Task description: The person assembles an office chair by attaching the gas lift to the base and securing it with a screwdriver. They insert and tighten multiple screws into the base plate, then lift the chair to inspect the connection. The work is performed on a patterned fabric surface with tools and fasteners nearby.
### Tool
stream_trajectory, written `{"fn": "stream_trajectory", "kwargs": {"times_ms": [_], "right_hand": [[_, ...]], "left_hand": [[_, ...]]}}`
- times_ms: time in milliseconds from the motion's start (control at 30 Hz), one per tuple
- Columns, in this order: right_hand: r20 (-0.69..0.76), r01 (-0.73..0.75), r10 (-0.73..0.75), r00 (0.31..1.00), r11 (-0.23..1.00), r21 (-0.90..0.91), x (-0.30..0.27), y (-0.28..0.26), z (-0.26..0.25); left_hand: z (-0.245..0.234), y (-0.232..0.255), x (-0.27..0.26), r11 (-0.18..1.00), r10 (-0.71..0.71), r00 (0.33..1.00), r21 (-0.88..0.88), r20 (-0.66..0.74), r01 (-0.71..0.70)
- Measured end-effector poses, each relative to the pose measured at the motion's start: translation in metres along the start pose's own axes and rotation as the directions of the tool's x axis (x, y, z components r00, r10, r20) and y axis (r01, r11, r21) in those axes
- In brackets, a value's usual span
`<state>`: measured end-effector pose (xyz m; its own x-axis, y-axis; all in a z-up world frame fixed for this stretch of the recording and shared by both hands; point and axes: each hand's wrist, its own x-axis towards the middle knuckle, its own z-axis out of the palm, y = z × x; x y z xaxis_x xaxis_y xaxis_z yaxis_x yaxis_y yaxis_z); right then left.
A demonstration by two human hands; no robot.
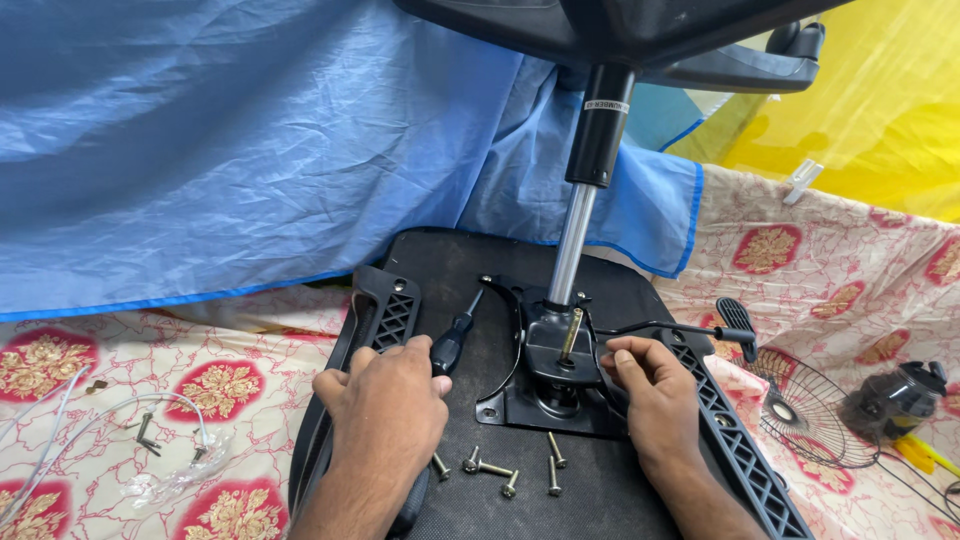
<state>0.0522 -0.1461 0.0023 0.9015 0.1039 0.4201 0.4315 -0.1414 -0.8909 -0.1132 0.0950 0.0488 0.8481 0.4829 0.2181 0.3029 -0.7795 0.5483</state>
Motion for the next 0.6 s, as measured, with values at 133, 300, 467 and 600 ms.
{"fn": "stream_trajectory", "kwargs": {"times_ms": [133,300,467,600], "right_hand": [[0.026,-0.020,0.022,0.999,0.996,-0.084,-0.008,-0.003,-0.003],[0.061,-0.071,0.078,0.995,0.991,-0.114,-0.008,-0.005,0.000],[0.028,-0.072,0.073,0.997,0.996,-0.051,-0.008,-0.007,0.001],[0.108,-0.085,0.100,0.989,0.987,-0.137,-0.010,-0.015,0.004]], "left_hand": [[-0.003,0.003,0.001,0.995,-0.095,0.995,0.017,0.028,0.095],[-0.005,-0.001,0.009,0.988,-0.154,0.988,0.007,0.033,0.153],[-0.002,-0.003,0.015,0.985,-0.159,0.987,-0.079,-0.039,0.155],[0.001,0.000,0.014,0.980,-0.139,0.987,-0.156,-0.077,0.126]]}}
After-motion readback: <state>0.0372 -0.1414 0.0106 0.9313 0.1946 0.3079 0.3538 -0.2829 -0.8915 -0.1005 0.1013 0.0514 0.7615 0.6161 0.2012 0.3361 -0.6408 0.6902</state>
